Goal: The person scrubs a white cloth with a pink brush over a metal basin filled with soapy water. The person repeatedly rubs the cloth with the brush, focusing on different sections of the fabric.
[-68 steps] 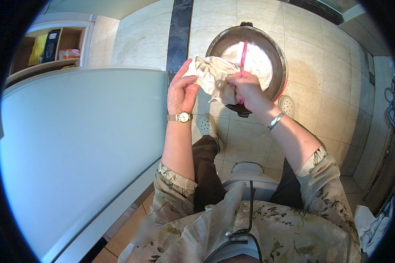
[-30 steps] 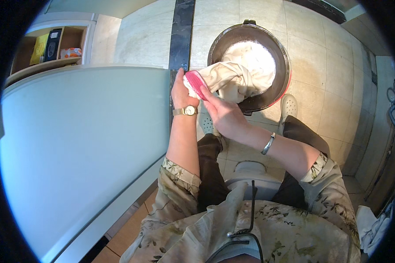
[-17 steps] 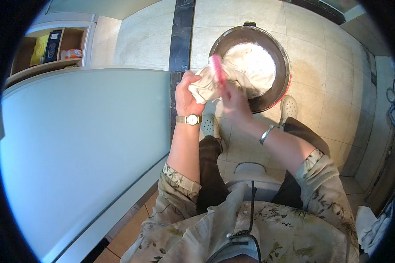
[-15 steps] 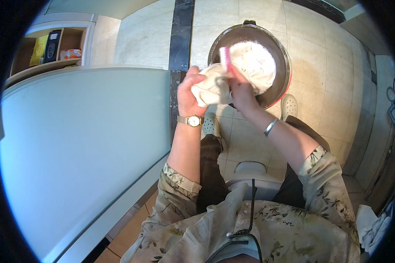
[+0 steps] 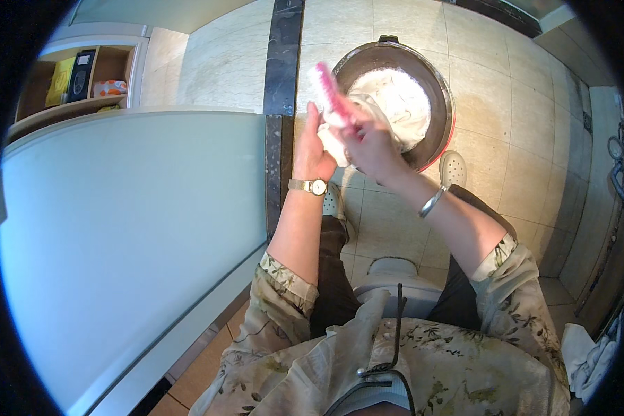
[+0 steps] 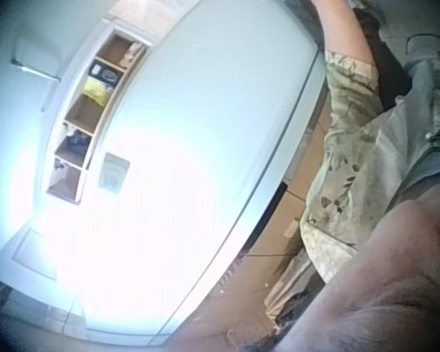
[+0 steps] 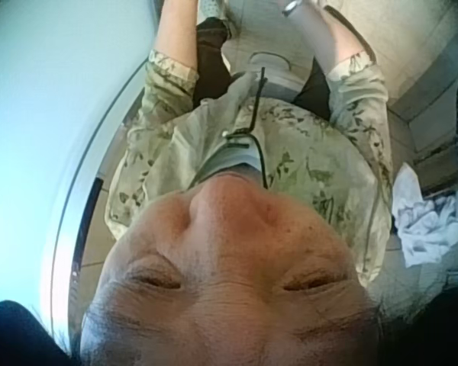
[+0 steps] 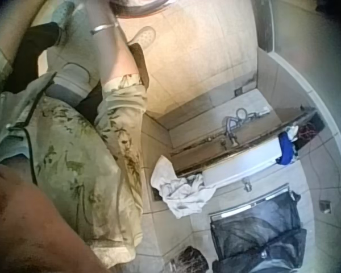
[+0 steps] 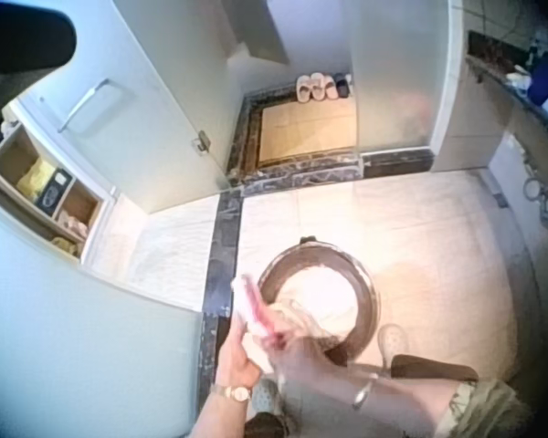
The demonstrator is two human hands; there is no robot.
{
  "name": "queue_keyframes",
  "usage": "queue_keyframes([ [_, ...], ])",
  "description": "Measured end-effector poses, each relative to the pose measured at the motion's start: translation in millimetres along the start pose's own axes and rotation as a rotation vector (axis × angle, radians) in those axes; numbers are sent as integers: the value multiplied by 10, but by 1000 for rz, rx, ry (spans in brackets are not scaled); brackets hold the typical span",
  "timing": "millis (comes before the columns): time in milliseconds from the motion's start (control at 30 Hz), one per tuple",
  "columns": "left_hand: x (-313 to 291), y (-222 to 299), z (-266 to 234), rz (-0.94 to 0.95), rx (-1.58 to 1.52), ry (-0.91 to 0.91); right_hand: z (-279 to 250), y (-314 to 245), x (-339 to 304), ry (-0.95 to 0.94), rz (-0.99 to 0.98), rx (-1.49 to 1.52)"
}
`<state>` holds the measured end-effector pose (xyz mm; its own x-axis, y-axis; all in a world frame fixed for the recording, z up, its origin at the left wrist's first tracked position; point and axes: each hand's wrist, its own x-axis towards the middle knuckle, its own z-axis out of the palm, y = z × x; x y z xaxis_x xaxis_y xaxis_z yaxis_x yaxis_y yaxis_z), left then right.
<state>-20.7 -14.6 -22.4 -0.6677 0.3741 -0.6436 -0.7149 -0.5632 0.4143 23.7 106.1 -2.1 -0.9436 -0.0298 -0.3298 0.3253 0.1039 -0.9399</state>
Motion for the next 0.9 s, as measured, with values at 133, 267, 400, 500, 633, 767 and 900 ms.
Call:
queue_keyframes([
  [133,47,46,-411,52,-37,-159,358,84,-373,208,-566,-361],
  [267,30,219,-356,30,-179,-103,314,40,-583,65,-382,-509],
  [400,121,56,-141,112,-161,90,172,135,-235,140,-336,-331],
  [500,56,167,-304,163,-156,83,340,105,-427,106,-262,-166],
  [633,-27,203,-222,92,-103,94,346,457,-291,208,-270,-152],
  [767,19,251,-167,209,-51,151,317,406,-214,199,-158,-123],
  [900,-8,253,-280,196,-81,142,479,574,-403,257,-441,-148],
])
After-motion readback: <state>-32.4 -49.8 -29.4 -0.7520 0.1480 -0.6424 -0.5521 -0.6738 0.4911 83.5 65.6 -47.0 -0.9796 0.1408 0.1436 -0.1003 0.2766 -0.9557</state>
